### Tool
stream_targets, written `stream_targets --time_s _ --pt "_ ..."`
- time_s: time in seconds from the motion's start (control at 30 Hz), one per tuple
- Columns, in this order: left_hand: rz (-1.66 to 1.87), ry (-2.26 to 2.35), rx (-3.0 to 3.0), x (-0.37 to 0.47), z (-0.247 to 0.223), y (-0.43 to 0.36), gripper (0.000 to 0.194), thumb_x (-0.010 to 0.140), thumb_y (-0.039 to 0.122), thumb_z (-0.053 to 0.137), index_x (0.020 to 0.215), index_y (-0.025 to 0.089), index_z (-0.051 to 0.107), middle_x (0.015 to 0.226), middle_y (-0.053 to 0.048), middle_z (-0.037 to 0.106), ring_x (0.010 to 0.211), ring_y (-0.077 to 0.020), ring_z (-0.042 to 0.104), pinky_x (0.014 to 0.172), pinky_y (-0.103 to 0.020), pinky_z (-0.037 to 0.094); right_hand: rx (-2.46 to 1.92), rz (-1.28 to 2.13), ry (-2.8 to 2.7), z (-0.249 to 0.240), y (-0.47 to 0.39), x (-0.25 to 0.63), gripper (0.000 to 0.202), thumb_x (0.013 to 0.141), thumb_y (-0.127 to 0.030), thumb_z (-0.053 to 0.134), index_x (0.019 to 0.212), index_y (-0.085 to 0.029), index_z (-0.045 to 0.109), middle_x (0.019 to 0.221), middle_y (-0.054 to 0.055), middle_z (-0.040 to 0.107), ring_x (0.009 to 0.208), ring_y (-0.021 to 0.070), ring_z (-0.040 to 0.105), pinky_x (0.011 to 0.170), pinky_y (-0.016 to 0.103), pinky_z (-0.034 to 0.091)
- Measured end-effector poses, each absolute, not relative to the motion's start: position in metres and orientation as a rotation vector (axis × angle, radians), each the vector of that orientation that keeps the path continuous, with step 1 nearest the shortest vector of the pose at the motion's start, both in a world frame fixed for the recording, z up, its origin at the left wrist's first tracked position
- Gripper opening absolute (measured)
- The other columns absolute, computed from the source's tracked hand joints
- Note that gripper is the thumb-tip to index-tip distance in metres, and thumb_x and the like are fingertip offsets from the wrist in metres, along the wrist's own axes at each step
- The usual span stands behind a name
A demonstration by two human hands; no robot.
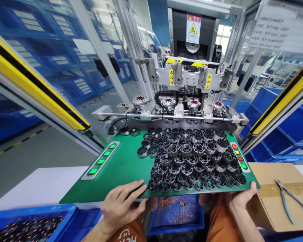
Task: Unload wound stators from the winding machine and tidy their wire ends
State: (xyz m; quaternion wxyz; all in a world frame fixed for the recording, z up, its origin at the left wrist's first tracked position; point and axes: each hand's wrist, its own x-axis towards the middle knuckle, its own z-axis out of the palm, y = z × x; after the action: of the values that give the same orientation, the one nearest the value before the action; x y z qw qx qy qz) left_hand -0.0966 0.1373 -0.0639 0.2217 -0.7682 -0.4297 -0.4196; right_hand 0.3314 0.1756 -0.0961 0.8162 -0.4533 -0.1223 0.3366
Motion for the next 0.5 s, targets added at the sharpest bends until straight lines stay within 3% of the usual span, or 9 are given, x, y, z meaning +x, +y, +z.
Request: stream_targets --time_s 0.27,0.5 --pt "-1.129 -1.17 -2.123 -0.098 -0.064 0.137 0.018 0.096 0.031 0.064 0.109 0.025 0.074 0.104 -0.003 0.079 0.092 -0.0198 0.07 0.086 -0.036 0.049 -1.01 0.583 -0.217 -0.086 0.177 0.323 0.065 0.084 -0.07 0.047 0.125 -0.024 0.07 0.131 0.004 0.071 0.122 0.0297 0.064 0.103 0.053 0.057" --pt "-1.114 -1.163 -2.122 -0.098 -0.063 0.138 0.017 0.097 0.031 0.063 0.109 0.025 0.074 0.103 -0.003 0.079 0.092 -0.0199 0.07 0.085 -0.036 0.048 -1.023 0.604 -0.218 -0.083 0.176 0.322 0.067 0.083 -0.072 0.048 0.125 -0.025 0.07 0.127 0.004 0.072 0.119 0.0308 0.065 0.101 0.055 0.058"
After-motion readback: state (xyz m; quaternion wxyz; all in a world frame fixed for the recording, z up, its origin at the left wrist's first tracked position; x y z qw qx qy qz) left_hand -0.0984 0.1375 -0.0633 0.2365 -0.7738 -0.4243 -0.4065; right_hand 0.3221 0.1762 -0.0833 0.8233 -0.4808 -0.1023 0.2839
